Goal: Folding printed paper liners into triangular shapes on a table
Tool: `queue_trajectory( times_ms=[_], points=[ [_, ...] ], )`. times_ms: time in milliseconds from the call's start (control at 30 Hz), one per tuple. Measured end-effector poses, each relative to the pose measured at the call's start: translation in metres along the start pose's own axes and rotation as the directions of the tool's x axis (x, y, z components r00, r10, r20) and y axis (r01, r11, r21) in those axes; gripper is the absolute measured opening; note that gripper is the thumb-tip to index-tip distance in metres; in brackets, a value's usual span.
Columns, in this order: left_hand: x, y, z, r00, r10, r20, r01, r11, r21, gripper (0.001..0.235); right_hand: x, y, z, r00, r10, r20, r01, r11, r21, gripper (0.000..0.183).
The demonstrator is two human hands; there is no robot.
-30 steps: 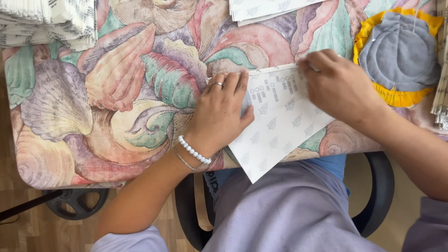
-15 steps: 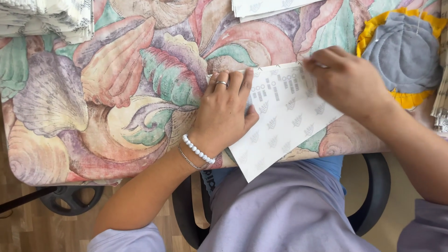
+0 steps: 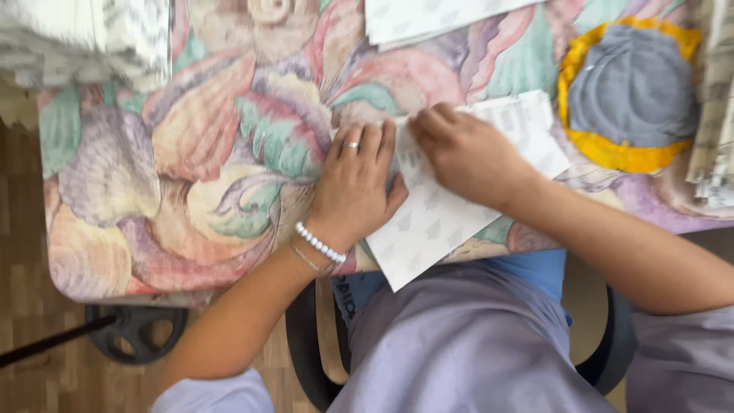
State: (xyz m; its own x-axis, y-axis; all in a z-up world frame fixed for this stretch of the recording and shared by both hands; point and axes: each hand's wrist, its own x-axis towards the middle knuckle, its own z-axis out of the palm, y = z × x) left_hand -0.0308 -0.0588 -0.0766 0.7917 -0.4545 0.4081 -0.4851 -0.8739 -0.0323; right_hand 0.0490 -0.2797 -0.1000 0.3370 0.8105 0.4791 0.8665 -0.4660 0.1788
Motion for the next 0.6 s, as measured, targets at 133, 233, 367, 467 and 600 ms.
queue_trajectory(
  times_ms=[133, 233, 367, 467, 600],
  points=[
    [0.000, -0.004, 0.004, 1.000, 0.010, -0.009, -0.011, 0.999, -0.041, 0.068, -0.013, 0.020, -0.030, 0.998, -0.006, 0.055, 0.010, 0.998, -0.066, 0.022],
    [0.006, -0.005, -0.003, 1.000, 0.003, 0.024, -0.002, 0.999, -0.054, 0.065, -0.052, 0.046, -0.046, 0.992, 0.090, 0.091, -0.083, 0.993, -0.081, 0.024],
    [0.040, -0.013, -0.007, 0.988, 0.016, 0.156, 0.009, 0.987, -0.158, 0.047, -0.075, 0.057, -0.045, 0.973, 0.229, 0.035, -0.225, 0.969, -0.098, 0.024],
    [0.079, -0.014, 0.015, 0.965, 0.064, 0.253, 0.027, 0.939, -0.342, 0.058, -0.070, 0.054, -0.042, 0.957, 0.288, 0.040, -0.280, 0.949, -0.146, 0.014],
    [0.099, -0.006, 0.049, 0.899, 0.009, 0.439, 0.147, 0.936, -0.320, 0.078, -0.064, 0.058, -0.051, 0.952, 0.301, 0.058, -0.299, 0.953, -0.050, 0.014]
  ],
)
